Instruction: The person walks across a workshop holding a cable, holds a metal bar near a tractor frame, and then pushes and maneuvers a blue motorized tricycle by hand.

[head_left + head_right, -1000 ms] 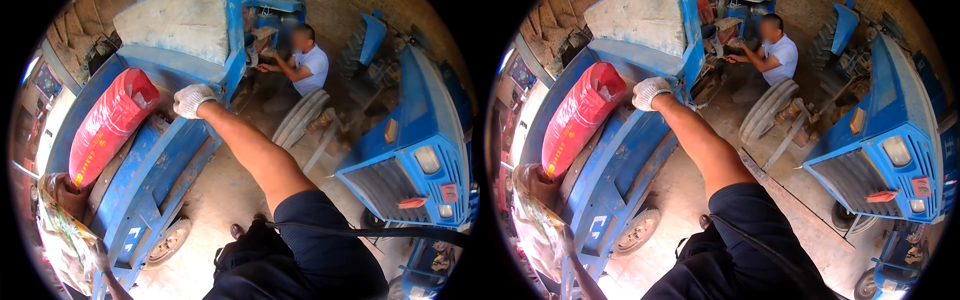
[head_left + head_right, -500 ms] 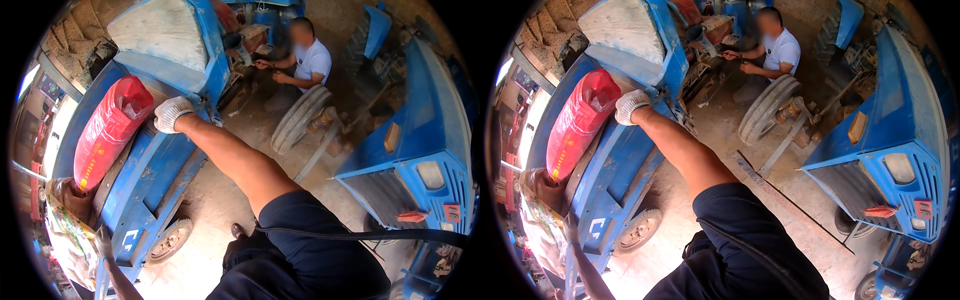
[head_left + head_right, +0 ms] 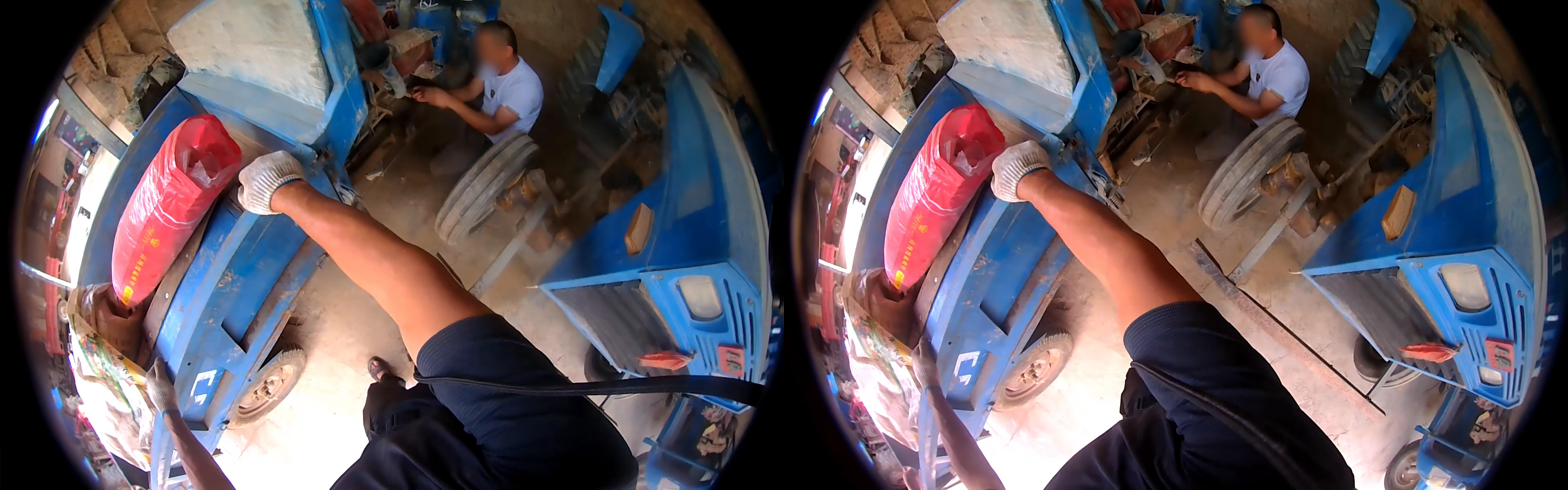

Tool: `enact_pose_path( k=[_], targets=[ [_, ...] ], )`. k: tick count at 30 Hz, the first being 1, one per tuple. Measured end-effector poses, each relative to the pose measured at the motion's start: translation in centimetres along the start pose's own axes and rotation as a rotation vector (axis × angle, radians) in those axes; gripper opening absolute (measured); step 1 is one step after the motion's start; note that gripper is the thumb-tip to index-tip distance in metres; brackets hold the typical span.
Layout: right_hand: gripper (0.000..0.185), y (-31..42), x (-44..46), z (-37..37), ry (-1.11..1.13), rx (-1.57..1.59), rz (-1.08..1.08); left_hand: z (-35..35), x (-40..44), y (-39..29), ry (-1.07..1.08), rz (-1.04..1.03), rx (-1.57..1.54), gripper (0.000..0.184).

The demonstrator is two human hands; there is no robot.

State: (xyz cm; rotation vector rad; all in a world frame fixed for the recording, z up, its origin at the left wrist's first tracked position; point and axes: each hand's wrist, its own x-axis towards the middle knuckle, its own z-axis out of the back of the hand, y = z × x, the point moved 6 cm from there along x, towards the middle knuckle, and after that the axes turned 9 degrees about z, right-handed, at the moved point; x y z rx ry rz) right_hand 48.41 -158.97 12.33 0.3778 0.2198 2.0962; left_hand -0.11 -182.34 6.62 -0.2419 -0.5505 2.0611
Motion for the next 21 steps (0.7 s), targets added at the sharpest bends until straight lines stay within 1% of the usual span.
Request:
enact_pose_path(
  k=[3, 7, 11, 13, 17, 21],
  targets=[
    [0.037, 0.1, -0.1, 0.2, 0.004, -0.004, -0.001, 0.0, 0.4, 0.5, -0.017, -0.002, -0.002, 0.055],
    [0.038, 0.1, 0.0, 0.0, 0.026, 0.005, 0.005, 0.3, -0.4, -1.1, -0.019, -0.049, 0.018, 0.054],
    [0.038, 0.0, 0.1, 0.0, 0.015, 0.003, -0.002, 0.1, -0.3, -0.7, -0.019, -0.013, 0.013, 0.054],
    [0.037, 0.1, 0.1, 0.0, 0.012, 0.001, -0.001, 0.2, -0.4, -0.9, -0.052, -0.030, -0.010, 0.054],
    [0.037, 0.1, 0.1, 0.0, 0.017, -0.001, -0.007, 0.2, -0.2, -0.4, -0.033, -0.021, 0.017, 0.054],
    [0.037, 0.0, 0.2, -0.1, 0.014, -0.002, -0.011, 0.3, -0.7, -1.1, -0.067, -0.034, -0.013, 0.054]
  ],
)
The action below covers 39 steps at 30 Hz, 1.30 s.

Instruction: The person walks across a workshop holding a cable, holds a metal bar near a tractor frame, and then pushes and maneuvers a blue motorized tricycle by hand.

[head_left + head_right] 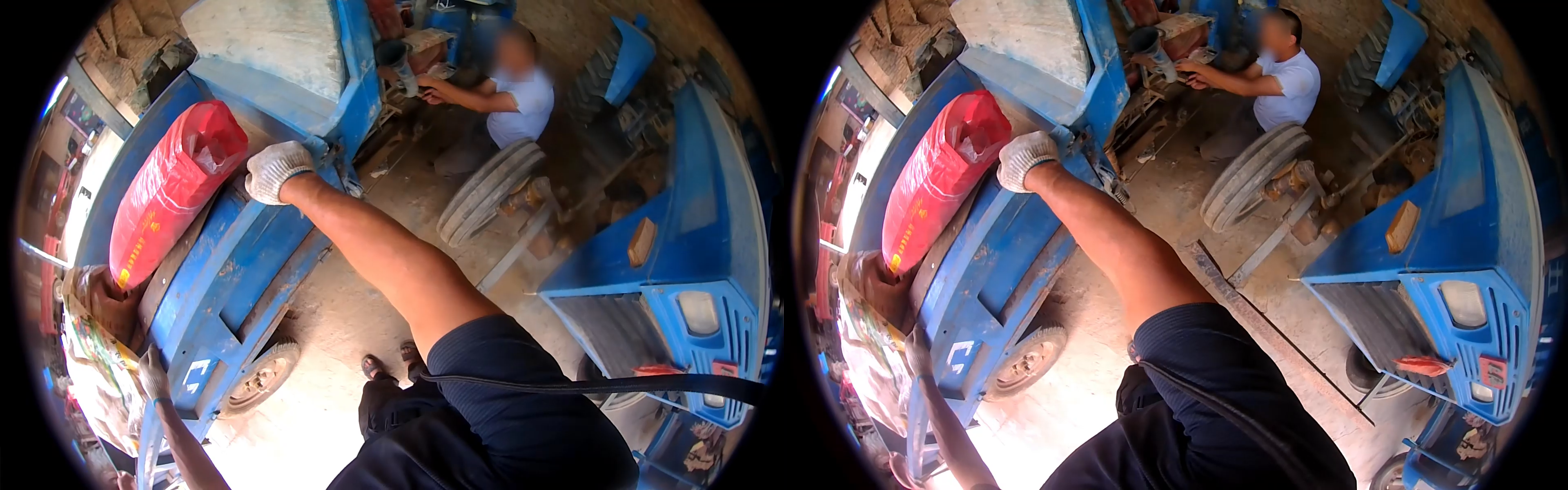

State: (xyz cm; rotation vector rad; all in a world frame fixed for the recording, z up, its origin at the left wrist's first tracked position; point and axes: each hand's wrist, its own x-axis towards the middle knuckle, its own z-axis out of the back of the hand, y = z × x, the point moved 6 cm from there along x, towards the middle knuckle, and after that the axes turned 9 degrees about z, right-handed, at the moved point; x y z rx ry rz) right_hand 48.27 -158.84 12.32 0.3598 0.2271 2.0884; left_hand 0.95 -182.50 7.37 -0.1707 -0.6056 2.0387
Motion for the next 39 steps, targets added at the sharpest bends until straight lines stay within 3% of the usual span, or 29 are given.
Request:
enact_pose_path(
  k=[14, 39],
  targets=[
    [0.036, 0.3, -0.2, 0.6, 0.005, 0.003, -0.002, 0.6, -0.5, -0.9, 0.017, 0.077, 0.163, 0.054],
    [0.035, 0.2, 0.2, 0.3, -0.019, 0.010, -0.001, 0.7, -0.9, -1.6, 0.026, 0.108, 0.141, 0.053]
  ],
)
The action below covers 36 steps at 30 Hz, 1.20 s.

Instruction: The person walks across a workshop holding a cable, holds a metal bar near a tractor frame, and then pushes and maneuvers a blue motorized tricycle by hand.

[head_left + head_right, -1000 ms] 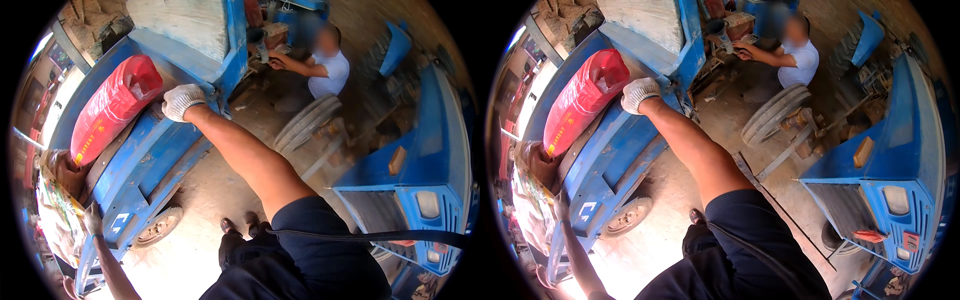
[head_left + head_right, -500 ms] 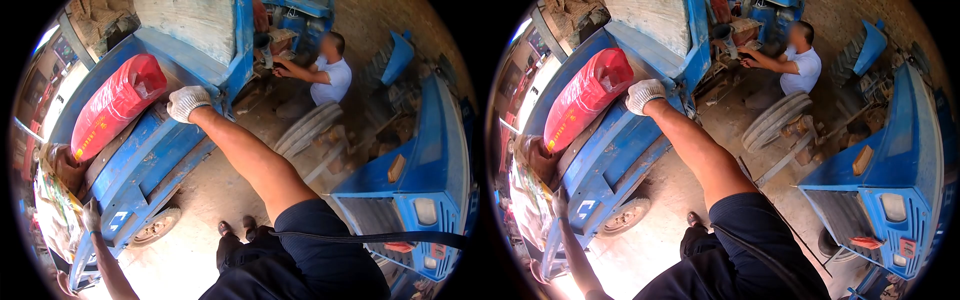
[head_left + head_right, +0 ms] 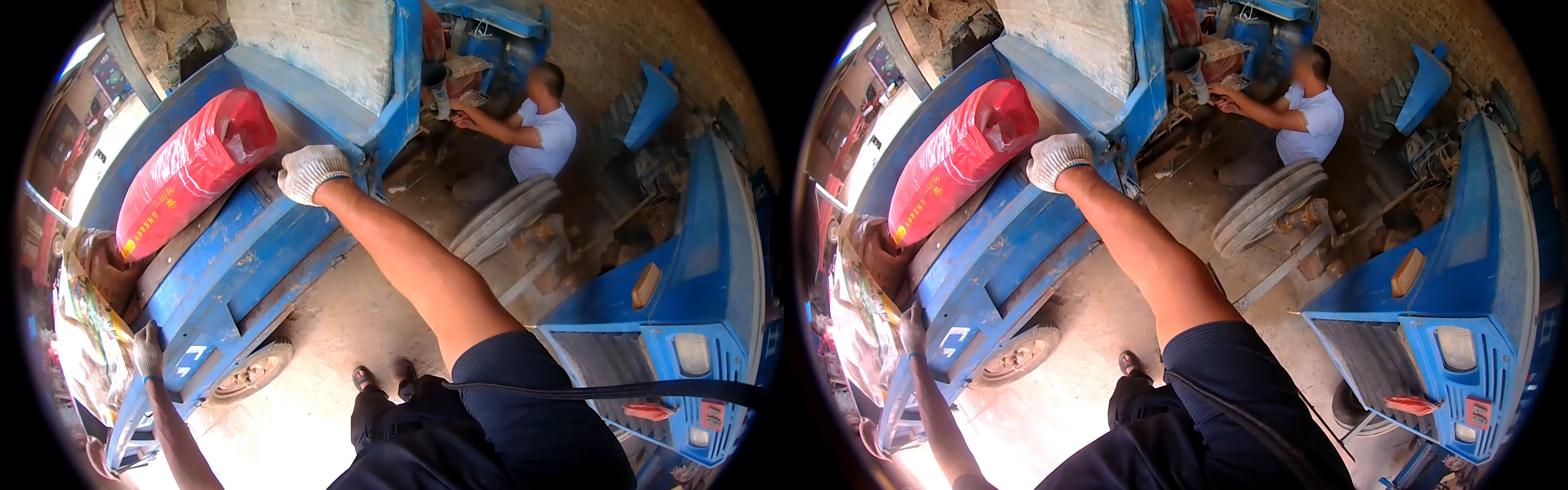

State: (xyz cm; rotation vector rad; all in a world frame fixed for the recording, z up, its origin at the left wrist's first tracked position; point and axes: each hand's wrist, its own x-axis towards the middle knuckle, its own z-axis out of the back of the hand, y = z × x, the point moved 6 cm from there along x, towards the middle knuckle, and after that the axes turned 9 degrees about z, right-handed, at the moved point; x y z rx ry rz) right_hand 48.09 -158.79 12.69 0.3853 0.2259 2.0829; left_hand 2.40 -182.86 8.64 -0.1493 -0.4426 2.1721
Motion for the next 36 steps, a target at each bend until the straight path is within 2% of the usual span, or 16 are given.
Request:
enact_pose_path(
  k=[15, 24, 33, 36],
  targets=[
    [0.035, 0.0, -0.2, 0.3, 0.024, 0.001, -0.008, -0.2, 0.1, 0.0, 0.001, -0.006, -0.069, 0.044],
    [0.036, 0.3, -0.2, 0.4, 0.061, -0.005, -0.001, 0.1, 0.0, 0.1, -0.027, -0.025, -0.044, 0.044],
    [0.034, 0.4, -0.1, 0.4, 0.048, -0.021, 0.007, 0.0, 0.0, 0.0, 0.034, 0.005, -0.009, 0.044],
    [0.033, 0.4, 0.1, 0.2, 0.061, -0.042, 0.003, -0.3, 0.5, 1.1, 0.004, 0.002, 0.044, 0.038]
  ],
)
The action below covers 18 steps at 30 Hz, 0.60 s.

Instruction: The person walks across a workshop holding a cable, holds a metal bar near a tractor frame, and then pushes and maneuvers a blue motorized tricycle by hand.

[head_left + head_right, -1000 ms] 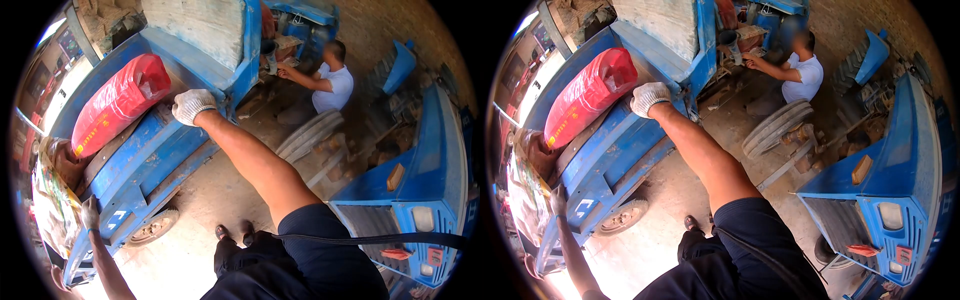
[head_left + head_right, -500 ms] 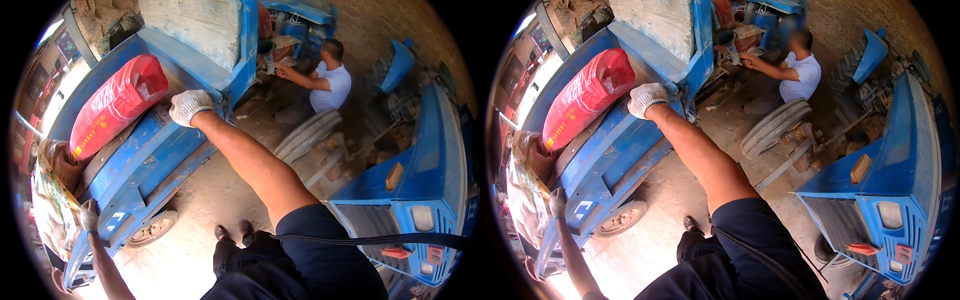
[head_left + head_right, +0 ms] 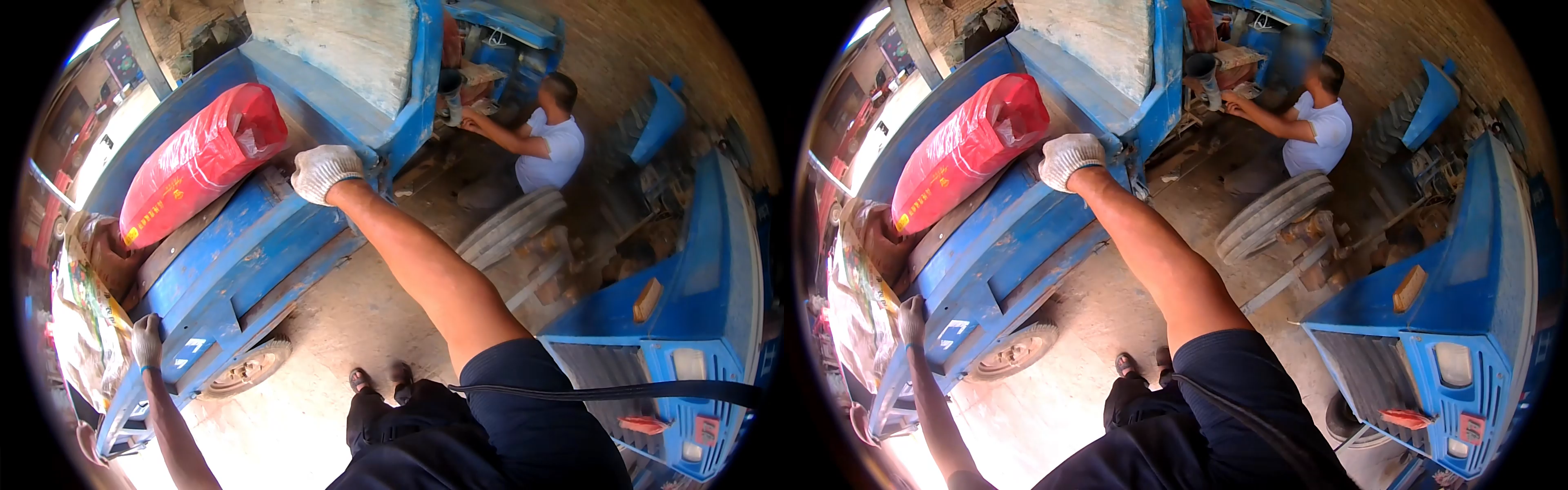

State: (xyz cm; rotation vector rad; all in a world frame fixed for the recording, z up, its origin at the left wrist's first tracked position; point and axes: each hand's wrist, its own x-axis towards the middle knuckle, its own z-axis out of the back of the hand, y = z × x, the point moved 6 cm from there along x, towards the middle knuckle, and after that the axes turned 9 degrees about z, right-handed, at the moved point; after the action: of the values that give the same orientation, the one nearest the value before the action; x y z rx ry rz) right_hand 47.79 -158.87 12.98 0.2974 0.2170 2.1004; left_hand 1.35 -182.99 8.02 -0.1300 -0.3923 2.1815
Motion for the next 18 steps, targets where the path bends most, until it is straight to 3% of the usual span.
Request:
enact_pose_path(
  k=[3, 5, 10, 18],
  targets=[
    [0.033, 0.2, -0.1, 0.2, 0.023, -0.020, 0.000, -0.3, -0.2, -0.4, -0.010, -0.125, 0.081, 0.031],
    [0.033, 0.3, 0.0, 0.2, 0.040, -0.016, 0.003, 0.3, -0.6, -1.1, -0.106, -0.216, -0.009, 0.040],
    [0.034, 0.2, 0.1, 0.2, 0.059, -0.008, -0.024, 0.9, -1.3, -2.0, -0.016, -0.002, -0.092, 0.040],
    [0.037, 0.4, -0.4, 0.7, 0.037, 0.012, -0.032, 0.9, -1.5, -2.8, -0.021, -0.095, -0.086, 0.039]
  ],
)
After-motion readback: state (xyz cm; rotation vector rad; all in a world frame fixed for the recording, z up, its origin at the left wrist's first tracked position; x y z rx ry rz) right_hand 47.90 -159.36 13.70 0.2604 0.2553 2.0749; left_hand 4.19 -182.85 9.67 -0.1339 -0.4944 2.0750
